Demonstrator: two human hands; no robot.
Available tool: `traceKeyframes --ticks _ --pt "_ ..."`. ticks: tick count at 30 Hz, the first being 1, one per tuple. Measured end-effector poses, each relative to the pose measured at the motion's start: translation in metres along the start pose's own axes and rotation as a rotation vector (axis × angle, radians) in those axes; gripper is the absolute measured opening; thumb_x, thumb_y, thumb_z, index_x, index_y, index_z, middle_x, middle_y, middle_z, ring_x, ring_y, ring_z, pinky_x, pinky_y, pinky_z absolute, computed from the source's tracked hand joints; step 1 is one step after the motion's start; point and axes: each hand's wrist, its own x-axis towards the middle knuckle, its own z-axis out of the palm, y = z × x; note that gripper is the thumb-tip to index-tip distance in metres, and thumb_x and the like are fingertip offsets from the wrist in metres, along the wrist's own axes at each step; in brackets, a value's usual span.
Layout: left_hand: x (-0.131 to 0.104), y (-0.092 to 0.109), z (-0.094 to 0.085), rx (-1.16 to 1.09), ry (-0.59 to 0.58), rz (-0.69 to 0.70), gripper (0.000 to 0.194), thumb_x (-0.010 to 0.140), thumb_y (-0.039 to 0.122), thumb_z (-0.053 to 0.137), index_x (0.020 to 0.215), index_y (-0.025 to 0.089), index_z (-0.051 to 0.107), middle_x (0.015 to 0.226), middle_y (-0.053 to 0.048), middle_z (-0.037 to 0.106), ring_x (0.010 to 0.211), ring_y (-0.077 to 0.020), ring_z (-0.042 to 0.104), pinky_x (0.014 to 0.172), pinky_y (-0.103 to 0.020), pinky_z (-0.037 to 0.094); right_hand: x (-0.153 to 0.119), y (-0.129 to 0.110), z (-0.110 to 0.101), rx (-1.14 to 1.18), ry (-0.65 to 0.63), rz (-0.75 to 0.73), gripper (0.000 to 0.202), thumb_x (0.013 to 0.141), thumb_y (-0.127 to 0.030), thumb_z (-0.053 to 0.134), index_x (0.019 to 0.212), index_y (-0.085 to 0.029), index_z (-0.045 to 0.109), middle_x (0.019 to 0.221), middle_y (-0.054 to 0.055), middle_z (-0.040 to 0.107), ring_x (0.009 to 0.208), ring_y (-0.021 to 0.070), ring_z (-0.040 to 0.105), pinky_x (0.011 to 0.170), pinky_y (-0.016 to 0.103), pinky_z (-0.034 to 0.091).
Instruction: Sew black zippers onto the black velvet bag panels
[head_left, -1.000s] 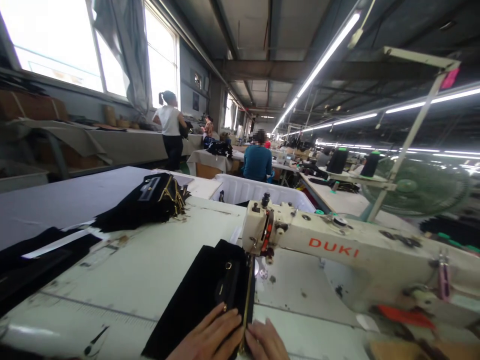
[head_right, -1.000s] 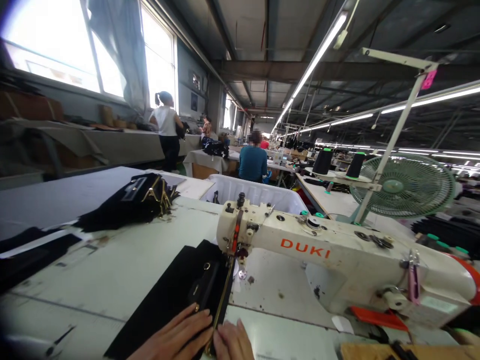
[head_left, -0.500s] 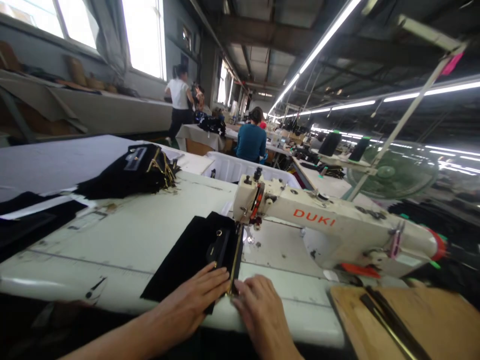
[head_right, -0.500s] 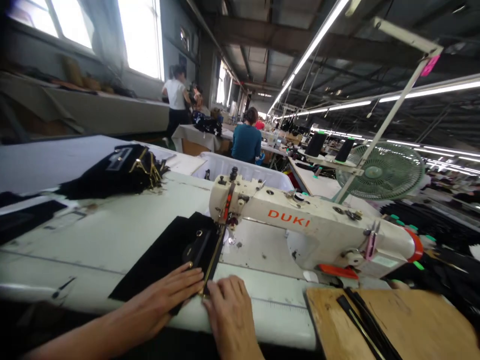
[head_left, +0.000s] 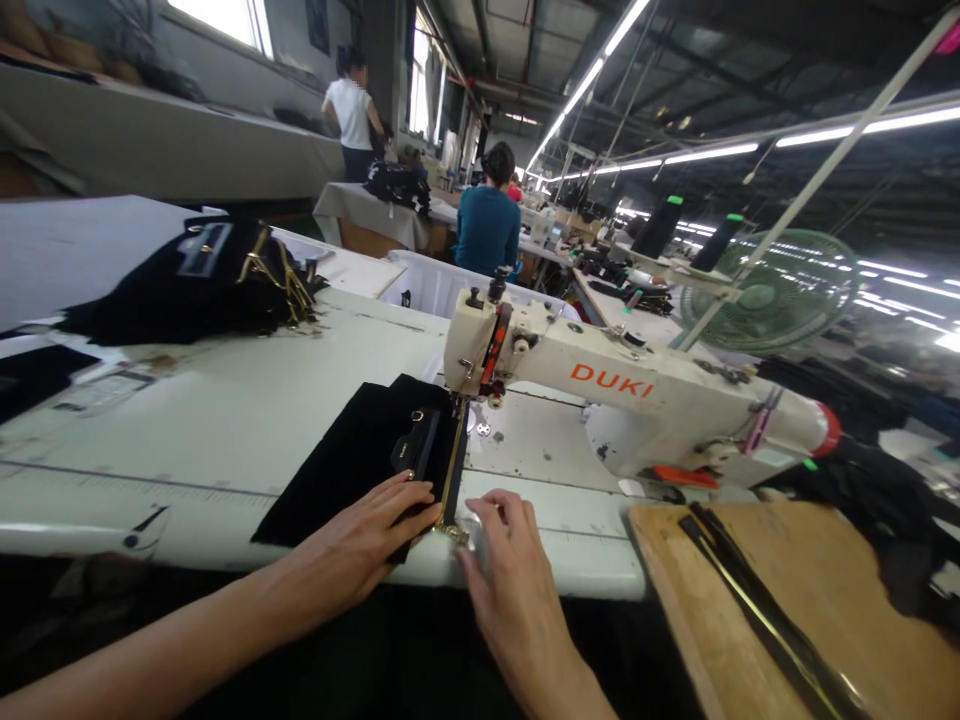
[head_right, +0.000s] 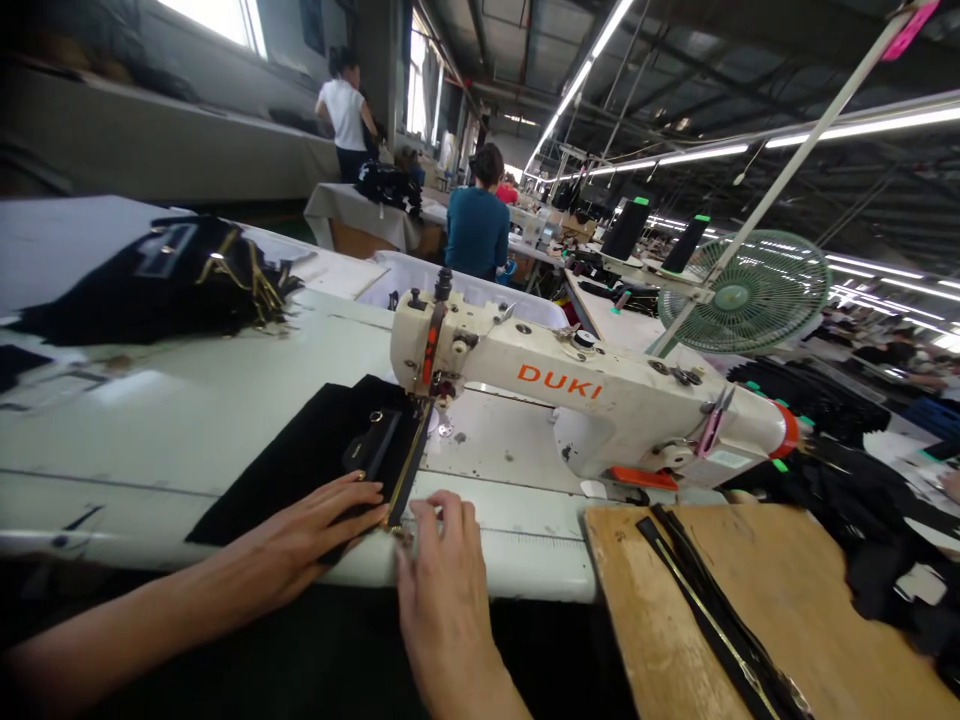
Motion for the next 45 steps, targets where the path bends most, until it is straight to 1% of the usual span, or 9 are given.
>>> traceKeyframes --ticks 2,6,13,20,25,30,33,39,45 --pt "-0.001 0.001 0.001 -0.025 0.035 -0.026 0.075 0.073 -0.006 0.049 0.145 0.017 0.056 0.147 -0.012 0.057 0.143 -0.0282 0.048 0.122 -0.052 0.036 0.004 0.000 0.006 0.105 0.034 -0.061 0.053 0.084 -0.006 0.074 0.132 -0.023 0.060 0.128 0.011 0.061 0.115 0.0282 0.059 0.099 0.045 0.055" --pt "-0.008 0.000 0.001 -0.090 0.140 -0.068 0.054 0.092 0.003 0.048 0.142 0.022 0.060 0.147 -0.006 0.059 0.140 -0.0205 0.052 0.117 -0.036 0.042 0.012 0.001 0.021 0.182 0.085 -0.153 0.026 0.092 -0.007 0.067 0.111 -0.024 0.070 0.105 0.006 0.068 0.100 0.0235 0.062 0.088 0.039 0.056" --pt "-0.021 0.003 0.007 -0.080 0.223 -0.014 0.073 0.085 -0.005 0.042 0.150 0.025 0.051 0.152 -0.003 0.055 0.141 -0.0178 0.051 0.120 -0.035 0.040 0.015 0.002 0.021 0.165 0.093 -0.226 0.022 0.096 -0.005 0.060 0.109 -0.021 0.070 0.097 0.006 0.067 0.094 0.0223 0.058 0.084 0.038 0.055" --pt "-0.015 0.004 0.005 -0.010 0.196 0.077 0.075 0.081 -0.007 0.039 0.150 0.021 0.048 0.143 -0.006 0.063 0.136 -0.0190 0.054 0.119 -0.036 0.043 0.020 0.002 0.016 0.146 0.068 -0.222 0.019 0.094 -0.006 0.065 0.103 -0.021 0.071 0.094 0.004 0.067 0.091 0.0211 0.060 0.084 0.037 0.054" --pt "-0.001 0.008 -0.020 0.021 0.121 0.131 0.062 0.080 -0.004 0.043 0.135 0.018 0.059 0.132 -0.007 0.069 0.122 -0.0199 0.063 0.110 -0.031 0.048 0.019 0.005 0.019 0.135 0.057 -0.221 0.019 0.093 -0.005 0.065 0.101 -0.022 0.070 0.090 0.003 0.066 0.086 0.0204 0.061 0.072 0.031 0.054" --pt "0.013 0.013 -0.043 -0.010 0.051 0.117 0.055 0.076 -0.002 0.046 0.122 0.021 0.066 0.118 -0.004 0.074 0.106 -0.0188 0.068 0.100 -0.026 0.051 0.015 0.011 0.042 0.122 0.183 -0.247 0.021 0.096 -0.008 0.053 0.091 -0.024 0.067 0.080 0.003 0.062 0.079 0.0207 0.060 0.073 0.033 0.055" --pt "0.016 0.004 -0.040 -0.067 0.016 0.123 0.059 0.078 0.000 0.049 0.129 0.026 0.064 0.120 -0.002 0.073 0.107 -0.0190 0.067 0.102 -0.026 0.049 0.016 0.016 0.060 0.122 0.325 -0.207 0.023 0.098 -0.012 0.049 0.087 -0.025 0.065 0.077 0.003 0.061 0.075 0.0203 0.060 0.082 0.037 0.057" --pt "0.021 -0.017 -0.023 -0.117 0.010 0.110 0.059 0.080 0.004 0.052 0.133 0.027 0.062 0.122 -0.004 0.073 0.109 -0.0224 0.068 0.106 -0.031 0.048 0.028 0.030 0.080 0.046 0.342 -0.213 0.019 0.092 -0.010 0.056 0.084 -0.025 0.064 0.076 0.003 0.061 0.071 0.0205 0.061 0.078 0.035 0.057" --pt "0.038 -0.027 -0.036 -0.060 0.045 0.144 0.068 0.074 -0.001 0.049 0.136 0.025 0.060 0.126 -0.002 0.072 0.112 -0.0184 0.067 0.111 -0.027 0.043 0.047 0.040 0.087 0.073 0.413 -0.195 0.019 0.092 -0.011 0.054 0.082 -0.025 0.064 0.075 0.003 0.061 0.069 0.0200 0.060 0.067 0.031 0.052"
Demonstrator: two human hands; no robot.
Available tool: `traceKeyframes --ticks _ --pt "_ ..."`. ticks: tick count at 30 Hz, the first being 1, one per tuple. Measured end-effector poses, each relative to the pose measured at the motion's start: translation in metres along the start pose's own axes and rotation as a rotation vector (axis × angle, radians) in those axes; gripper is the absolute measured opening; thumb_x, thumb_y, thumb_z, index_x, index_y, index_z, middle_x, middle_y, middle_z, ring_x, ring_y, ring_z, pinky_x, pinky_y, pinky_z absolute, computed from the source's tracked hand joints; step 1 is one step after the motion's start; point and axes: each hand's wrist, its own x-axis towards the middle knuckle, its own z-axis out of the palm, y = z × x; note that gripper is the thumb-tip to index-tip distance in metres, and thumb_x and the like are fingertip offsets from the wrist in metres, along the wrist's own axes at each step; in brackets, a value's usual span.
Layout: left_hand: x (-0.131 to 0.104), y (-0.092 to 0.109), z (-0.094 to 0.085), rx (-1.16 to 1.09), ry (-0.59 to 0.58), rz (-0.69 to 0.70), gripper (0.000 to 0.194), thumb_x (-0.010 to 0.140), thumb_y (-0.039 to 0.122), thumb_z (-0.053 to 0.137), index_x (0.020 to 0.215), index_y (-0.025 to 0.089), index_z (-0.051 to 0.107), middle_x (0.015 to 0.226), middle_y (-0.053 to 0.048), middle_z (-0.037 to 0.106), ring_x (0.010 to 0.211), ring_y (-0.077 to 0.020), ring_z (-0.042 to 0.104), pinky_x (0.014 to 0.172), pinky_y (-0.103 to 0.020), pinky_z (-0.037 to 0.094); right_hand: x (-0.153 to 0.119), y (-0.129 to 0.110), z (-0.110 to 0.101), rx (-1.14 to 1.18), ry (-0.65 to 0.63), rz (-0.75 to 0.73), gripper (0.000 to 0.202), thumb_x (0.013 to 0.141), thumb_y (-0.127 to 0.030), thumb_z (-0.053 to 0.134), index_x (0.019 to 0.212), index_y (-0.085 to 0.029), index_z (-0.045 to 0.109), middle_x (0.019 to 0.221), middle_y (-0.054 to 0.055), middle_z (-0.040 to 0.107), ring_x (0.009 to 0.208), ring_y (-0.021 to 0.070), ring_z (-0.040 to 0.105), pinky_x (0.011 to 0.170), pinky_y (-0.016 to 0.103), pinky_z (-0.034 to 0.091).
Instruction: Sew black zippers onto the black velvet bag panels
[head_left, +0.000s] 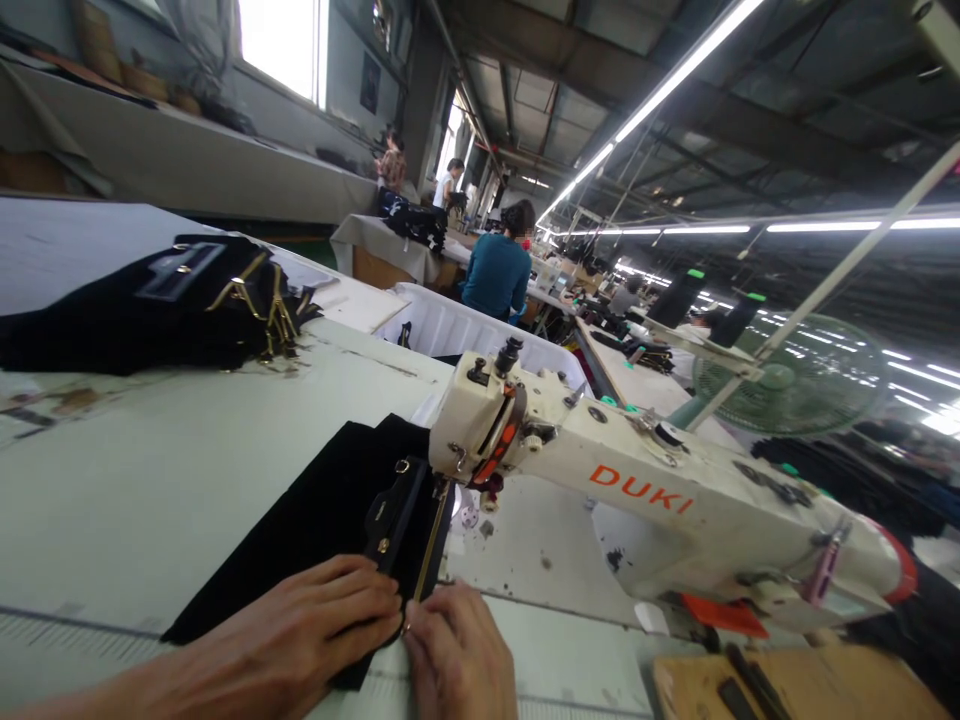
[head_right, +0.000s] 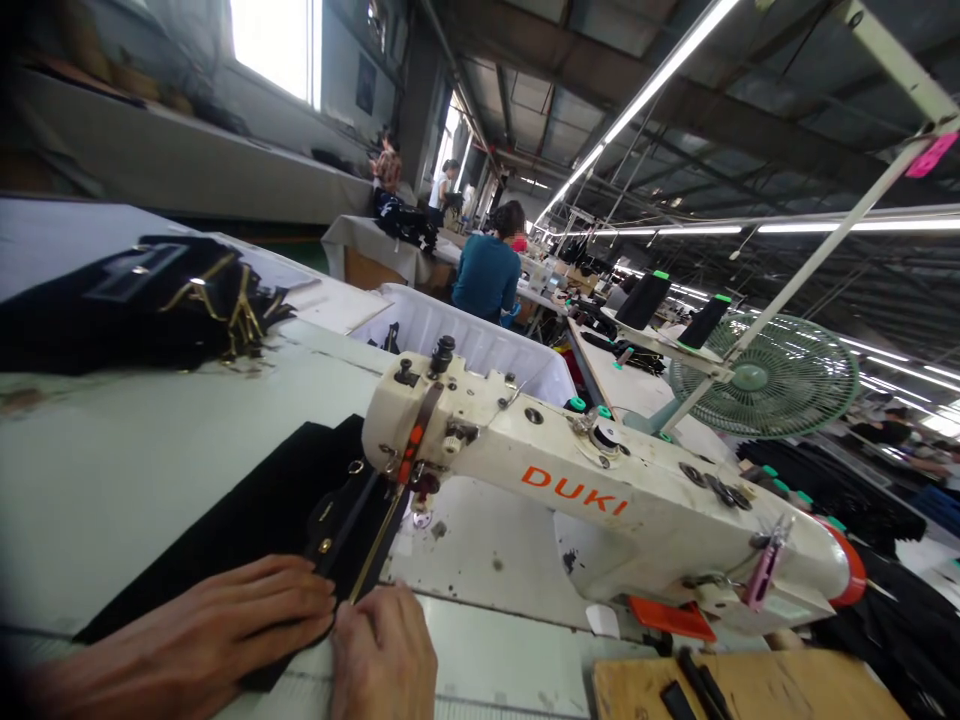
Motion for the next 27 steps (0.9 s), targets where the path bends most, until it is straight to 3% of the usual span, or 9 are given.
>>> traceKeyframes --ticks 8,16,21,27 --pt "0.017 -0.023 -0.001 0.042 -0.019 -0.006 0.065 0.075 -0.006 0.045 0.131 0.022 0.062 0.119 -0.002 0.073 0.112 -0.0178 0.067 0.110 -0.028 0.045 0.036 0.012 -0.010 0.024 -0.161 -0.006 0.024 0.082 -0.002 0.063 0.089 -0.025 0.068 0.082 0.002 0.065 0.076 0.0199 0.064 0.066 0.029 0.051" --pt "0.018 -0.052 0.010 -0.018 -0.042 -0.060 0.065 0.077 -0.002 0.049 0.134 0.024 0.064 0.133 -0.005 0.069 0.125 -0.0210 0.062 0.119 -0.038 0.041 0.074 0.017 -0.029 0.053 -0.452 0.068 0.033 0.080 0.002 0.072 0.102 -0.023 0.076 0.098 0.003 0.071 0.093 0.0199 0.068 0.083 0.029 0.057" --pt "0.009 -0.058 0.013 0.005 -0.044 -0.068 0.071 0.076 -0.003 0.050 0.140 0.024 0.062 0.140 -0.004 0.065 0.131 -0.0218 0.059 0.119 -0.039 0.042 0.076 0.019 -0.033 0.099 -0.464 0.074 0.036 0.083 0.003 0.069 0.107 -0.023 0.077 0.098 0.003 0.072 0.094 0.0200 0.067 0.084 0.030 0.057" --pt "0.011 -0.057 0.016 0.038 -0.034 -0.005 0.066 0.079 -0.003 0.048 0.139 0.020 0.062 0.137 -0.006 0.067 0.130 -0.0211 0.060 0.120 -0.038 0.040 0.077 0.019 -0.033 0.129 -0.464 0.151 0.033 0.080 0.003 0.075 0.100 -0.024 0.080 0.099 0.003 0.073 0.097 0.0218 0.068 0.088 0.033 0.056"
